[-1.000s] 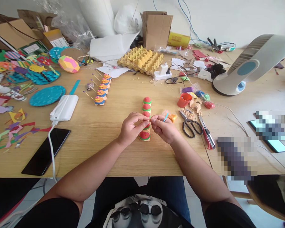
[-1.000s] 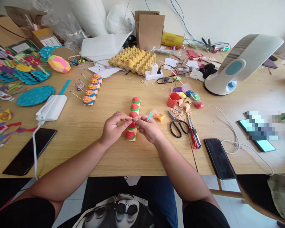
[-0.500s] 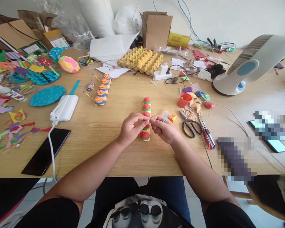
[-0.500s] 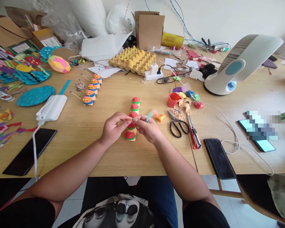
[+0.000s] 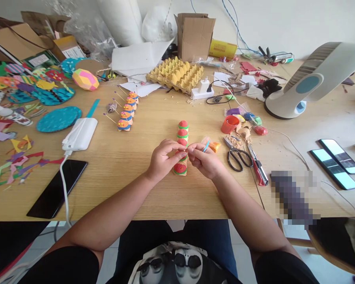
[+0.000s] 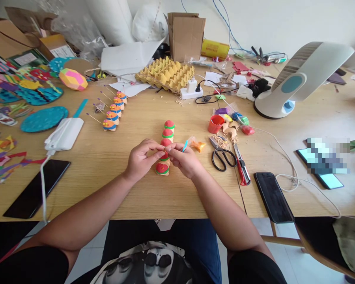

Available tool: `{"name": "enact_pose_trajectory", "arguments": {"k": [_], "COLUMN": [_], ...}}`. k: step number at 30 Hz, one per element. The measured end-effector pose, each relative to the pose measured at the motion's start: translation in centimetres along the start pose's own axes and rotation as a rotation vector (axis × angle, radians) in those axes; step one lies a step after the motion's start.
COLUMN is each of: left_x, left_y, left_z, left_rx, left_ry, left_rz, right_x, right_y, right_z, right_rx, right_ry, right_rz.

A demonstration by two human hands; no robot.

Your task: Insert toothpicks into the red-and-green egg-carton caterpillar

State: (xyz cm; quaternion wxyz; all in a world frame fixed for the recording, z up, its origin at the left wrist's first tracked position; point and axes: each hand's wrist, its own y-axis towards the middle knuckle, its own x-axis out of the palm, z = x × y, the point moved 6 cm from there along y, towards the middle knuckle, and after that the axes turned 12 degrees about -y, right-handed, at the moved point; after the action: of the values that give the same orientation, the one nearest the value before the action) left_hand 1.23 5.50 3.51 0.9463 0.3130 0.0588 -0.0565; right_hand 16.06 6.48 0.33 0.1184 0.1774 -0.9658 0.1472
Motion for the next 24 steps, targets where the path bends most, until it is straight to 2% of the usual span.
{"name": "enact_pose_trajectory", "arguments": {"k": [7,24], "left_x": [-0.12,-0.05], "left_y": [0.04,0.08], "left_z": [0.38,0.5], "left_rx": [0.055,0.039], "left_ry": [0.011,0.03], "left_rz": [0.015,-0.001], "right_x": [0.15,0.22], "right_y": [-0.11,-0.23], "right_z": [-0.07,-0.2], "right_rx": [0.007,-0.008], "right_ry": [-0.002,-0.014], "right_rz": [0.002,0.0]}}
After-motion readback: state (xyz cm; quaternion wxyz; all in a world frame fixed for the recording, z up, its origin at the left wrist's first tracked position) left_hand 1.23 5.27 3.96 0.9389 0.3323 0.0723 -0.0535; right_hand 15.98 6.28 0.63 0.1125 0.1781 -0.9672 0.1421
